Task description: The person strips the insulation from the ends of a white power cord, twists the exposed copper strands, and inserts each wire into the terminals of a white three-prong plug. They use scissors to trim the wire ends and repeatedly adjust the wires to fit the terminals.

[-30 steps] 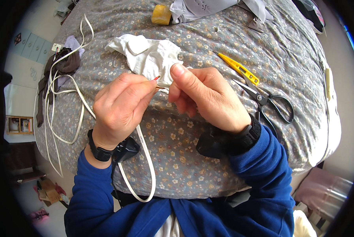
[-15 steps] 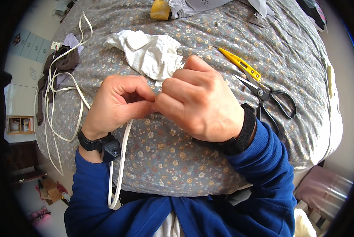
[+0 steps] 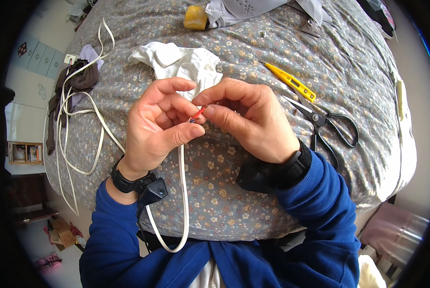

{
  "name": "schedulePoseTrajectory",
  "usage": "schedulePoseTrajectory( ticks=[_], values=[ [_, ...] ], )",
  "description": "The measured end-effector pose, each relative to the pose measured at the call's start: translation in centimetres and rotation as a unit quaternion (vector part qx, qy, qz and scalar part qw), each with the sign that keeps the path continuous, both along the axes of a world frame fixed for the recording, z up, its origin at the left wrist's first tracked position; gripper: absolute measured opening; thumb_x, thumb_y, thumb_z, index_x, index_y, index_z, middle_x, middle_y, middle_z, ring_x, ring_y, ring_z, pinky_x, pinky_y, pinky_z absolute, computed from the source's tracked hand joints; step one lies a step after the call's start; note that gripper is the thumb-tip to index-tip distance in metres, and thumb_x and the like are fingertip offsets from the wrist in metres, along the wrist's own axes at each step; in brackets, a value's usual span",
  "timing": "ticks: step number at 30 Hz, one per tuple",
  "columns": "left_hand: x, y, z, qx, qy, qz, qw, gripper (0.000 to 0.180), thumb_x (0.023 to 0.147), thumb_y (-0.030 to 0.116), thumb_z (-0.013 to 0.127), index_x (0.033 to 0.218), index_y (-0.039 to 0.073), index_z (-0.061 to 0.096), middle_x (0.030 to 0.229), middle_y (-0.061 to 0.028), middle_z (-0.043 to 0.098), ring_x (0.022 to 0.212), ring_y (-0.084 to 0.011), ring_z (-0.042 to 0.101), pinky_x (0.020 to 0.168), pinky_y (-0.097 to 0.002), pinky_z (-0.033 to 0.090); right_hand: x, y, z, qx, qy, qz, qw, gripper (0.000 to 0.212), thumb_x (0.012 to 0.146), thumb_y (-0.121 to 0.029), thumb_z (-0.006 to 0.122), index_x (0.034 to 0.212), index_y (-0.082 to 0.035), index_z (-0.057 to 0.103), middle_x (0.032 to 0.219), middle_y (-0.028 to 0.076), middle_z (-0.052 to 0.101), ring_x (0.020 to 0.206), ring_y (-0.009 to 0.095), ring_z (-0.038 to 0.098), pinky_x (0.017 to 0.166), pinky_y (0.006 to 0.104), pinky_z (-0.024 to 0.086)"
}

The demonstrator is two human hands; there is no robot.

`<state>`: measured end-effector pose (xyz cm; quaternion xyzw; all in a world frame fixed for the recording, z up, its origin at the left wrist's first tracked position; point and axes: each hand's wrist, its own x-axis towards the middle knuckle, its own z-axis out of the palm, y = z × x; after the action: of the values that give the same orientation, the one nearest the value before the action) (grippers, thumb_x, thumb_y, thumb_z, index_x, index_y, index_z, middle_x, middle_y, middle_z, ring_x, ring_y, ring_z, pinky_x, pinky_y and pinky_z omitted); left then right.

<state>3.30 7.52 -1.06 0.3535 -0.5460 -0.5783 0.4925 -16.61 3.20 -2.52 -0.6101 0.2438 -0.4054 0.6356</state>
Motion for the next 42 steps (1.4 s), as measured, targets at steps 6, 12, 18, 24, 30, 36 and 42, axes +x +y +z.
schedulePoseTrajectory(
  ticks=[6,12,18,24,30,36,42],
  values=[
    [0.3,-0.1,-0.1,0.032,-0.030,-0.007,0.999,0.052,0.085,-0.001,0.074,0.129,0.000,0.048,0.097,-0.0089,0.070,0.086,-0.0113,0.068,0.077,-0.0236,0.056,-0.3,-0.6,-0.5,-0.021,-0.042,0.035,0.998,0.013,0.093,-0.005,0.067,0.105,0.002,0.067,0.096,0.005,0.069,0.091,0.010,0.064,0.082,0.0250,0.052],
    [1.0,-0.6,0.2,0.134,0.006,-0.065,0.989,0.031,0.093,0.019,0.070,0.113,-0.003,0.061,0.091,-0.0113,0.069,0.078,-0.0144,0.068,0.067,-0.0247,0.057,-0.3,-0.4,-0.4,0.007,-0.054,-0.015,0.998,0.008,0.092,-0.007,0.068,0.095,0.000,0.067,0.092,0.005,0.065,0.086,0.012,0.059,0.079,0.0265,0.048],
    [1.0,-0.5,-0.5,0.140,0.041,-0.053,0.988,0.026,0.095,0.021,0.066,0.110,-0.001,0.064,0.089,-0.0101,0.070,0.078,-0.0149,0.068,0.068,-0.0274,0.057,-0.3,-0.3,0.1,-0.003,0.016,-0.083,0.996,0.012,0.092,-0.013,0.071,0.091,-0.001,0.068,0.082,0.001,0.066,0.076,0.006,0.057,0.069,0.0219,0.046],
    [1.6,-0.1,-0.3,0.099,0.080,-0.059,0.990,0.024,0.096,0.019,0.065,0.111,0.000,0.062,0.090,-0.0080,0.068,0.077,-0.0139,0.065,0.069,-0.0292,0.057,-5.7,0.9,4.3,-0.337,0.371,-0.247,0.829,0.029,0.079,-0.018,0.079,0.096,0.002,0.066,0.091,0.012,0.066,0.080,0.026,0.063,0.072,0.0351,0.049],
    [1.5,0.7,-0.3,0.126,0.223,-0.104,0.961,0.018,0.101,0.016,0.057,0.115,0.005,0.060,0.090,-0.0058,0.064,0.077,-0.0134,0.064,0.065,-0.0302,0.058,-13.1,7.9,2.1,-0.269,0.630,-0.338,0.646,0.049,0.076,-0.014,0.077,0.118,0.004,0.058,0.115,0.018,0.060,0.109,0.038,0.056,0.093,0.0419,0.044],
    [0.7,1.1,-0.8,0.128,0.254,-0.139,0.949,0.018,0.101,0.016,0.057,0.116,0.007,0.061,0.089,-0.0042,0.062,0.071,-0.0095,0.058,0.056,-0.0260,0.052,-14.8,8.9,0.7,-0.270,0.651,-0.322,0.632,0.047,0.078,-0.018,0.075,0.118,0.001,0.059,0.106,0.016,0.059,0.104,0.036,0.055,0.092,0.0425,0.043],
    [1.3,0.5,-0.9,0.114,0.262,-0.085,0.954,0.015,0.099,0.015,0.060,0.110,0.005,0.063,0.087,-0.0022,0.063,0.069,-0.0065,0.055,0.054,-0.0224,0.045,-14.2,6.0,1.6,-0.224,0.608,-0.272,0.711,0.045,0.068,-0.010,0.073,0.109,0.003,0.062,0.097,0.017,0.061,0.088,0.034,0.062,0.081,0.0401,0.051]
  ],
)
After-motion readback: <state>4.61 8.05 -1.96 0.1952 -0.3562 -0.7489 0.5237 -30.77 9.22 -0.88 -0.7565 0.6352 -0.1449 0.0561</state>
